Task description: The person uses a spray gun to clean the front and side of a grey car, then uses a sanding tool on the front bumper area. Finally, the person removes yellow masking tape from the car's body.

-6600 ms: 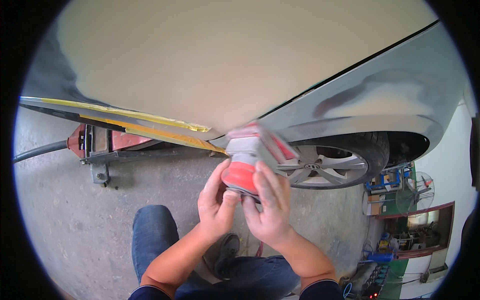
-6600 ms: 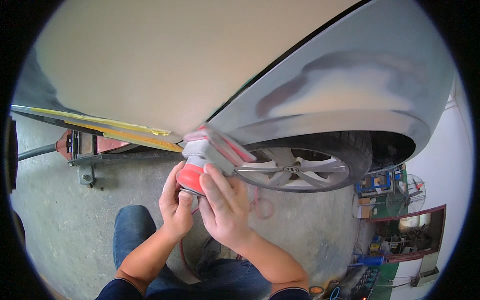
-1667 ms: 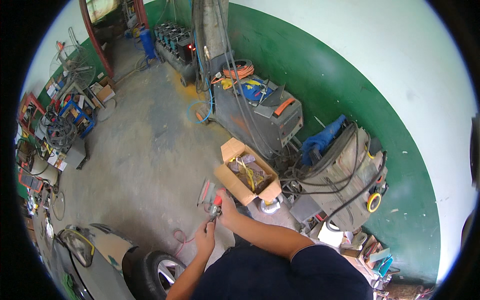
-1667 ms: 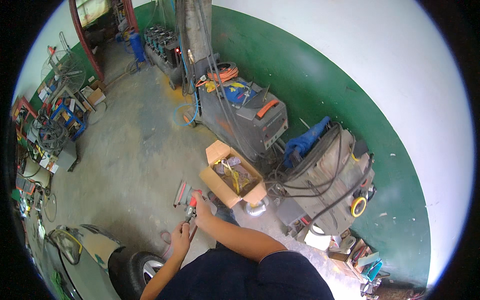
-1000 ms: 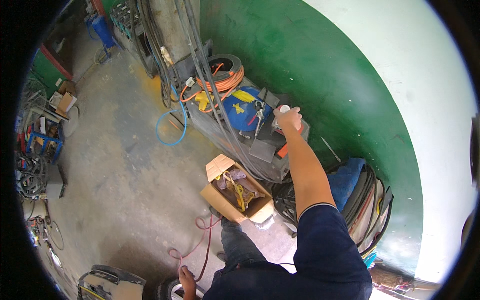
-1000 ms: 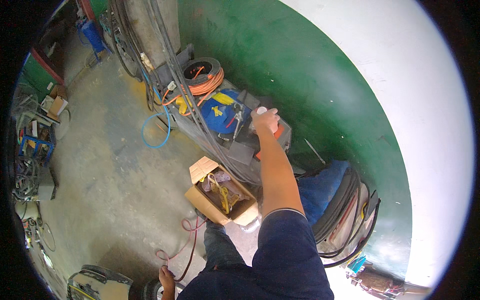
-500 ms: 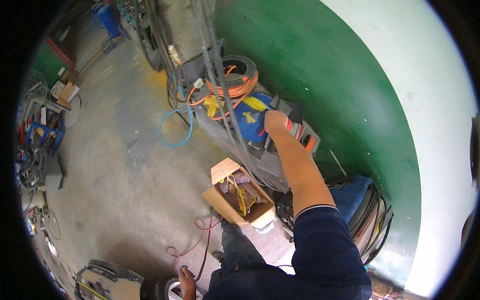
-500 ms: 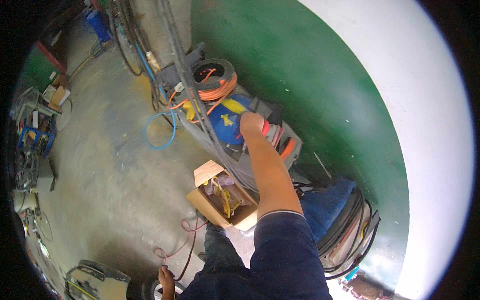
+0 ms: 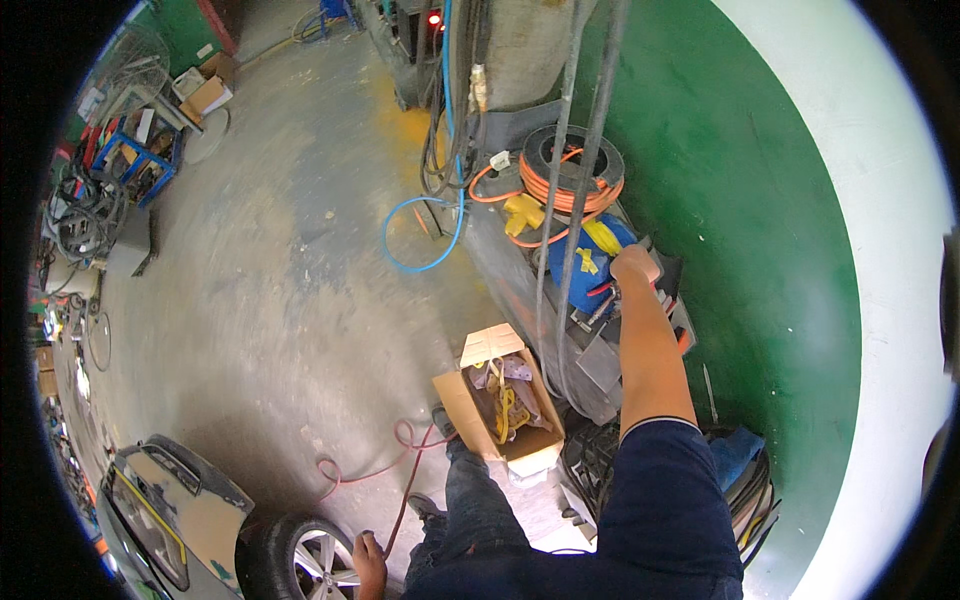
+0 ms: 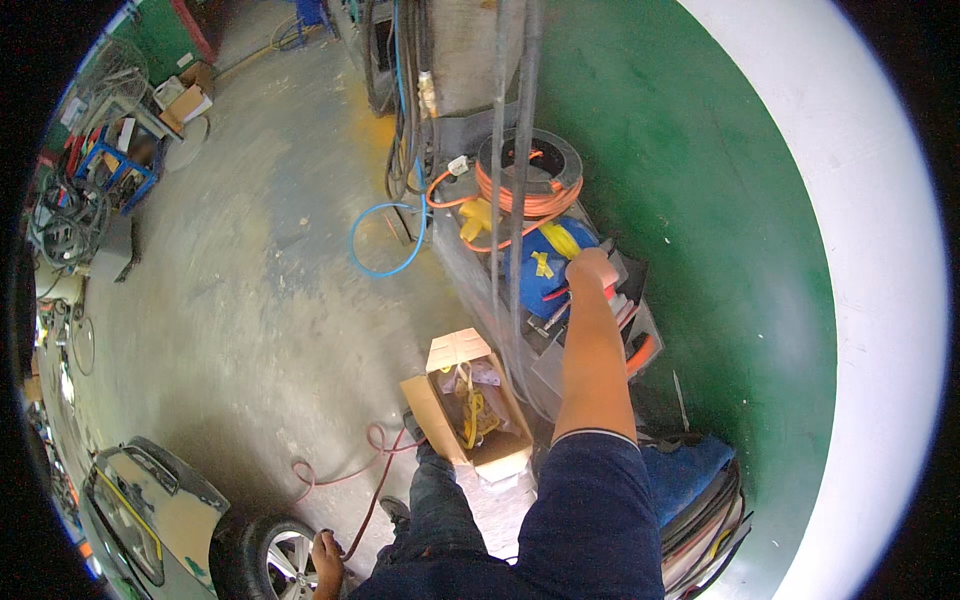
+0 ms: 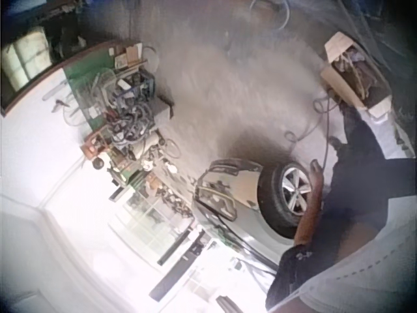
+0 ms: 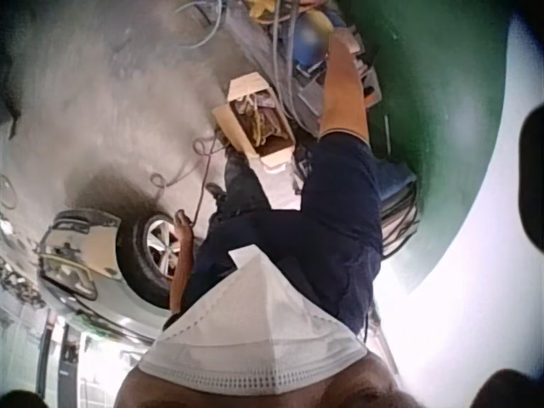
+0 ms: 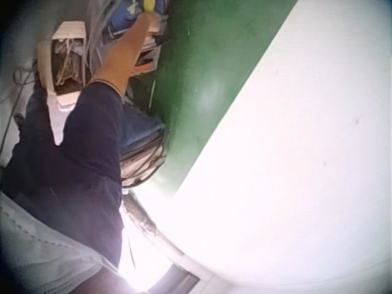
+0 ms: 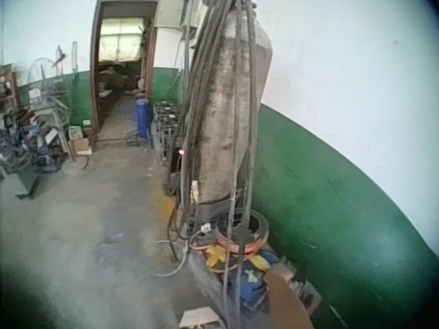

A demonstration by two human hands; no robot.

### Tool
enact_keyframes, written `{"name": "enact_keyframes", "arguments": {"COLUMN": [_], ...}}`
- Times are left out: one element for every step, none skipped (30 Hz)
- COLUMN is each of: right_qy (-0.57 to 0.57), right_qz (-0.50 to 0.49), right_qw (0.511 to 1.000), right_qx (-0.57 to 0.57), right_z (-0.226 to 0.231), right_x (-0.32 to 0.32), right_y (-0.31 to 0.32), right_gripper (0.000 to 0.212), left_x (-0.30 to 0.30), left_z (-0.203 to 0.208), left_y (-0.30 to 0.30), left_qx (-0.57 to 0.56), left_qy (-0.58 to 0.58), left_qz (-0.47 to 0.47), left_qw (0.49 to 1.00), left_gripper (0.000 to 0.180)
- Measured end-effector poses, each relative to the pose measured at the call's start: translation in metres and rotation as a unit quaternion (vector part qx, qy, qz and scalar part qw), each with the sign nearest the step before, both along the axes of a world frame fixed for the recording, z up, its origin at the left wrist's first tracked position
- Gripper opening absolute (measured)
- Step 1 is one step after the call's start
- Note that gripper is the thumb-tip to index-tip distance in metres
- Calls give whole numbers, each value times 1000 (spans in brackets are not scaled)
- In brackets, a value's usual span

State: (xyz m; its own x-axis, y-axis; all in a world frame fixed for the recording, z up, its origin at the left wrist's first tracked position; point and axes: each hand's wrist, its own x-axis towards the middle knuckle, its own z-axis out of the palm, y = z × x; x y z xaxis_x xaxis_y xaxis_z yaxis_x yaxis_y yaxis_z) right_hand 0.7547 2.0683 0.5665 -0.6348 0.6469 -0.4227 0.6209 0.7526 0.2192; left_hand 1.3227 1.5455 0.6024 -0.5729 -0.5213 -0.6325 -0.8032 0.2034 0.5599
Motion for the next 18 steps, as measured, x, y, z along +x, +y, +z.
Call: {"name": "enact_keyframes", "arguments": {"right_qy": [21, 42, 60, 94, 128, 164, 170, 175, 175, 211, 247, 283, 363, 454, 513, 548, 571, 547], "right_qz": [0, -2, -16, -30, -45, -56, -63, -69, -78, -68, -58, -44, -42, -58, -49, -26, -40, -79], "right_qw": [1000, 999, 998, 995, 991, 985, 982, 980, 977, 970, 961, 951, 923, 877, 830, 782, 755, 700], "right_qx": [8, 16, 16, 3, -10, -23, -46, -70, -91, -100, -108, -120, -123, -146, -215, -295, -321, -452], "right_z": [-3, -4, 1, 2, 4, 9, 13, 13, 10, 8, 7, 6, 1, -6, 4, 41, 49, 78], "right_x": [3, 6, 7, 8, 9, 9, 8, 8, 11, 14, 17, 20, 20, 18, 16, 23, 22, 29], "right_y": [4, 6, 7, 6, 4, 3, 5, 9, 15, 22, 31, 36, 54, 97, 93, 38, 84, 54], "right_gripper": [42, 41, 41, 41, 42, 43, 42, 41, 40, 36, 33, 30, 24, 25, 26, 24, 25, 26], "left_x": [2, 3, -1, -4, -7, 2, 8, 13, 9, 7, 3, 4, 12, 8, 13, 29, 18, 34], "left_z": [-3, -3, 1, 3, 6, 3, -8, -17, -17, -17, -16, -12, -21, -30, -29, -16, -14, -14], "left_y": [0, -2, -1, 0, 3, 4, 2, -2, -2, -1, 1, 3, 2, 3, 2, 2, 4, 0], "left_qx": [-5, -8, -11, -13, -9, -5, 0, 6, -6, -9, -11, -17, 14, 20, 10, -12, -8, -36], "left_qy": [7, 7, 7, 6, -9, -6, 2, 11, 5, 9, 13, 19, 29, 42, 44, 35, 29, 19], "left_qz": [-3, -17, -30, -44, 2, 7, 8, 9, -29, -33, -36, -36, 0, -16, -16, -3, -24, -26], "left_qw": [1000, 1000, 999, 999, 1000, 1000, 1000, 1000, 1000, 999, 999, 999, 999, 999, 999, 999, 999, 999], "left_gripper": [30, 30, 30, 30, 30, 30, 30, 30, 30, 30, 30, 31, 31, 32, 32, 33, 35, 37]}}
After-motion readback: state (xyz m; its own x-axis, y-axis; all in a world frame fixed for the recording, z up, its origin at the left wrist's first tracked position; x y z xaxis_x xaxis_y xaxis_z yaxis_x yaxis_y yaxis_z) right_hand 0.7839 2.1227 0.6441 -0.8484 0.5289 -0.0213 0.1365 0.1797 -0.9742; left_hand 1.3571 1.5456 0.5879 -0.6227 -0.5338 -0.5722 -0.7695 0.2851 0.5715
